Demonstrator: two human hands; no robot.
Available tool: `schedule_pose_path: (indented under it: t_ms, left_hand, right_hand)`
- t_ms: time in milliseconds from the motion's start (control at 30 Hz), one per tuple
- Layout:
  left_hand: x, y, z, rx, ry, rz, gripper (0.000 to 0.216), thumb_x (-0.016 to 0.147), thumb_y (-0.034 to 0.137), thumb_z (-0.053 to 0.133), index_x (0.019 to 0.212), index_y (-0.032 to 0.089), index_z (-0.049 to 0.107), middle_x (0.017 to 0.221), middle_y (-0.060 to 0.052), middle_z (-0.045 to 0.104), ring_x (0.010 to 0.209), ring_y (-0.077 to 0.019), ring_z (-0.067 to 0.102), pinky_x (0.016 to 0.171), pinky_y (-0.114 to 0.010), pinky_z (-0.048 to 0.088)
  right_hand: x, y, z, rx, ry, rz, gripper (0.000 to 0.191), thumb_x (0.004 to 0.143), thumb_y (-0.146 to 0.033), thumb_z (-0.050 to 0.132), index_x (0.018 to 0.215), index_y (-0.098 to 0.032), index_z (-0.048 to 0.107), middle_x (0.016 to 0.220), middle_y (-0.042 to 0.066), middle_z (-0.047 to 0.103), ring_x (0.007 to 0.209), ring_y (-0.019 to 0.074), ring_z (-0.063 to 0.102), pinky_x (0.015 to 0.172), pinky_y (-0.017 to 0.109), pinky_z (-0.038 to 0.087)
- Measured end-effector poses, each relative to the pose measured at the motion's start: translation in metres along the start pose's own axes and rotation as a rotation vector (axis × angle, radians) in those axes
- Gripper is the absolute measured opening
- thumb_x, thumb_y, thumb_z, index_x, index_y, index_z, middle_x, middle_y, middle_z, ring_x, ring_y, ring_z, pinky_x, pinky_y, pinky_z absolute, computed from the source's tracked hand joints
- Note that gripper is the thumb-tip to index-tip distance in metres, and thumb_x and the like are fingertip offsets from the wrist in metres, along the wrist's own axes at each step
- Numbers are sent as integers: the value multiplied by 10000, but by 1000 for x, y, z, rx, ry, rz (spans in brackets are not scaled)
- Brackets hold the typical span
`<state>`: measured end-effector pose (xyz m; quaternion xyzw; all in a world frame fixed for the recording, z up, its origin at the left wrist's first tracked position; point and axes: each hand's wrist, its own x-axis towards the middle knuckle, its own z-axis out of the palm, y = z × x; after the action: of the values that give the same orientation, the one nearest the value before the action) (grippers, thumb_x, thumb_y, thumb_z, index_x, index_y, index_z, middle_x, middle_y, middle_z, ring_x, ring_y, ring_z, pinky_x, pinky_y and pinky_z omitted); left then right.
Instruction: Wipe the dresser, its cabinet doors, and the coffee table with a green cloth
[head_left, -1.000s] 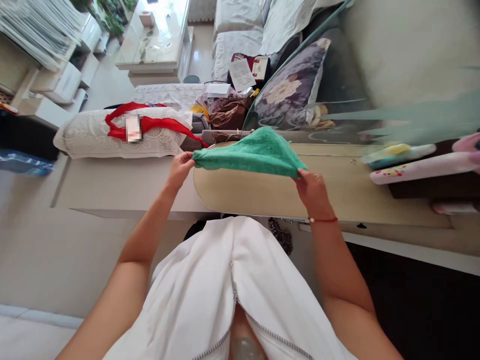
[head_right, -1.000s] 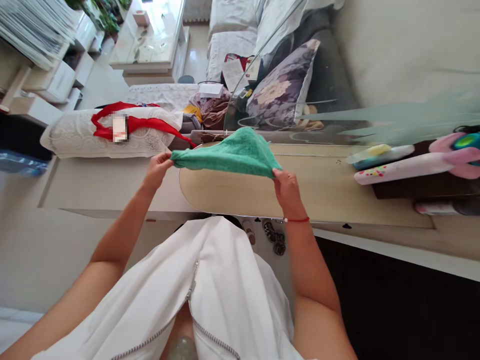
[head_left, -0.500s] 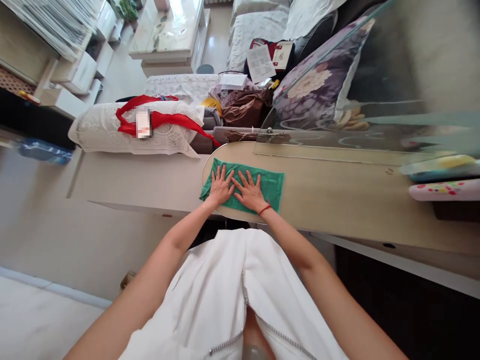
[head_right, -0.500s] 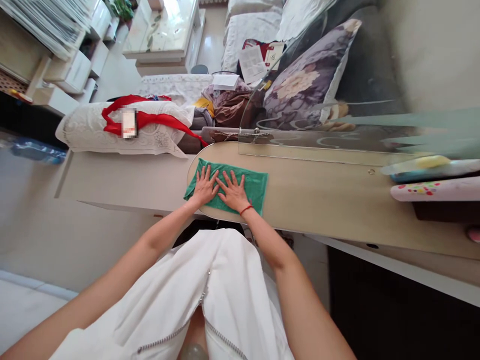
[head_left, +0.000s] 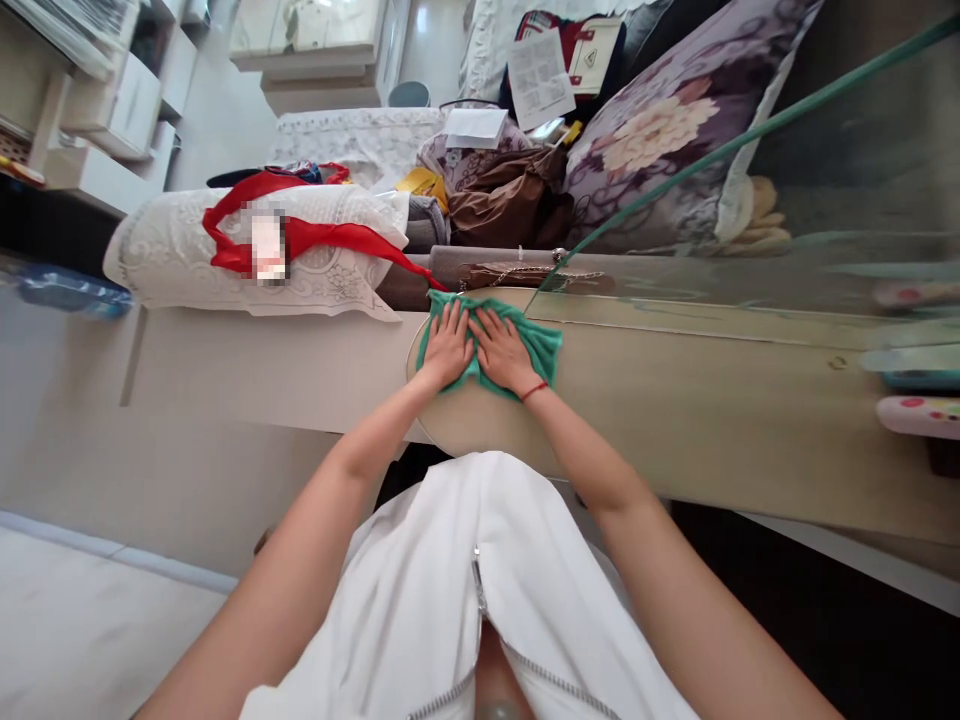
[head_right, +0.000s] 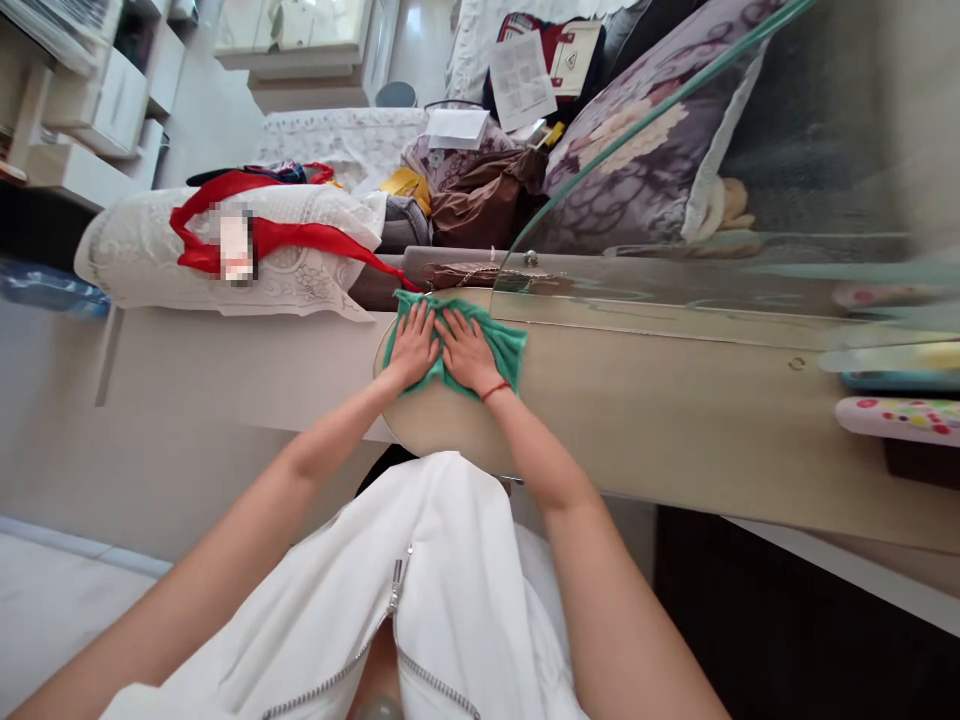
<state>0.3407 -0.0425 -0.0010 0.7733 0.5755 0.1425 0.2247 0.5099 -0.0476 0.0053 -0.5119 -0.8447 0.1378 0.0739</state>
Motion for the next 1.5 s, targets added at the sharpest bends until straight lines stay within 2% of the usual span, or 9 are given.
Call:
schedule_pose_path:
  t_ms: [100, 233, 400, 600, 733, 867, 1000, 1267, 1500]
  left_hand:
    - [44, 0, -12, 14, 19, -33, 652, 1002, 241, 456, 1647, 148, 428, 1774, -126, 271, 1669, -302, 206, 1367, -566, 133]
    - [36, 3, -14, 40, 30, -83, 625, 1019, 279, 474, 1643, 245, 451, 1772, -90, 288, 1657, -324, 229, 1342, -661, 91]
    - [-39, 4, -6, 82, 119, -310, 658, 1002, 339, 518, 1648, 240, 447, 1800, -114, 176, 1675, -385, 145, 1312, -701, 169]
    - [-155, 50, 49, 52, 93, -459, 718, 982, 280, 467, 1667, 92, 363, 1774, -193, 204, 1681, -362, 137, 1331, -649, 224]
    - [-173, 119, 92, 69, -111, -268, 723, 967, 288, 504, 1637, 36, 404, 1754, -239, 209, 1659, -411, 190, 1306, -633, 308]
    - [-136, 161, 111, 43, -207, 160, 707, 988, 330, 508, 1624, 34, 424, 1750, -229, 241, 1655, -402, 199, 1316, -616, 307]
    - [-72, 142, 95, 35, -121, 309, 706, 1006, 340, 471, 1627, 12, 403, 1747, -240, 250, 1662, -360, 211, 1342, -587, 266]
    - [17, 42, 25, 62, 74, -57, 741, 959, 253, 500, 1648, 22, 355, 1772, -208, 199, 1681, -325, 154, 1380, -573, 133]
    - [1, 39, 31, 28, 119, -131, 705, 991, 245, 450, 1631, -25, 328, 1765, -244, 194, 1683, -338, 121, 1384, -578, 73]
  right_hand:
    - [40, 15, -4, 38, 95, 78, 585, 1011, -250, 427, 1570, -106, 527, 1705, 155, 377, 1615, 329, 285, 1333, 603, 226]
    - [42, 12, -2, 45, 102, 95, 574, 1016, -250, 436, 1569, -124, 527, 1707, 149, 370, 1620, 358, 241, 1324, 666, 167]
    - [0, -32, 7, 37, -39, -47, 628, 1038, -257, 427, 1664, -194, 427, 1771, 95, 247, 1654, 419, 120, 1285, 781, 29]
    - [-109, -56, 23, 84, -154, -332, 629, 1050, -214, 355, 1666, -97, 405, 1758, 105, 268, 1656, 322, 224, 1361, 602, 186]
    - [-210, -7, 12, 10, -135, -272, 666, 986, -154, 406, 1646, -71, 436, 1723, 141, 339, 1626, 299, 321, 1324, 529, 331]
    - [-266, 46, -6, -125, -79, -121, 678, 940, -115, 417, 1612, -54, 482, 1674, 170, 425, 1584, 306, 400, 1285, 529, 390]
    - [-213, 59, -13, -155, -33, 14, 674, 990, -191, 403, 1641, -15, 418, 1707, 208, 346, 1611, 349, 331, 1299, 598, 337]
    - [-7, 33, -13, 20, -37, -85, 679, 1033, -245, 387, 1676, -31, 347, 1748, 169, 277, 1658, 323, 208, 1362, 579, 184]
    - [9, 38, -11, 108, -23, -185, 685, 964, -173, 469, 1642, -82, 436, 1723, 130, 352, 1651, 293, 255, 1370, 550, 228]
